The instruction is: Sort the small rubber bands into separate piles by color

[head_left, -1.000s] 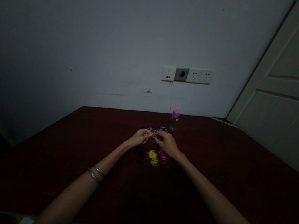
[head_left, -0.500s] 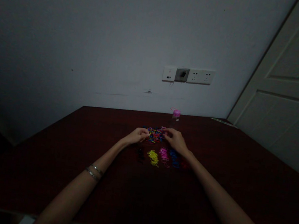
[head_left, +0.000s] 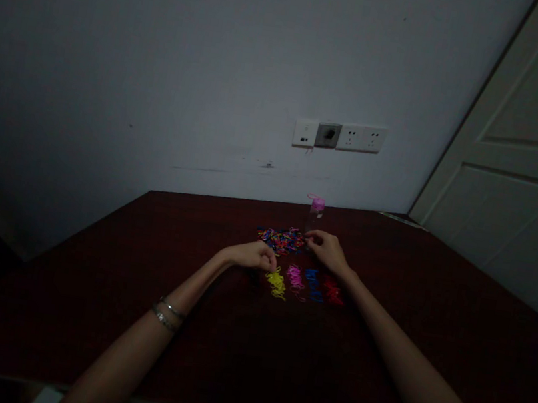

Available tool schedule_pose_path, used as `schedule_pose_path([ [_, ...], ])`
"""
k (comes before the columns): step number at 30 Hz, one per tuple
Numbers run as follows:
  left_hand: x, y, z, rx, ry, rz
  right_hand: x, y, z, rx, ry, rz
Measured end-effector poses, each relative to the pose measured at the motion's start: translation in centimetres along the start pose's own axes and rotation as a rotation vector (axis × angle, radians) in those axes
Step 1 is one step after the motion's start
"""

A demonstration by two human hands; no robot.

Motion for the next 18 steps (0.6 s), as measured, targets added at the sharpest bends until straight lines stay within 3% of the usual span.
schedule_pose_path([
  [6,0.5,-0.1,0.3,-0.013,-0.021,-0.030,0.9,-0.6,-0.2,-0.099,0.036,-0.035],
  [10,0.6,0.3,0.3,0.040,-0.031,0.056,1.6,-1.4,-0.2,-0.197,0.038,-0.022],
  [14,-0.8,2.0,0.1,0.238,-0.031,0.180,1.6,-2.1,0.0,-0.273,0.061,0.079],
  [18,-4.5,4.5,0.4,0.506,0.047,0.312,1.0,-2.4,0.4,-0.339,0.093,0.163],
])
Point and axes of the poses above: each hand's wrist, its own z-axis away from the middle knuckle, its own y-axis out of the back of the hand, x = y × z, the point moved 6 cm from there along -z, towards the middle knuckle, and after that the axes turned 4 degrees about -z, right-handed, at the moved point
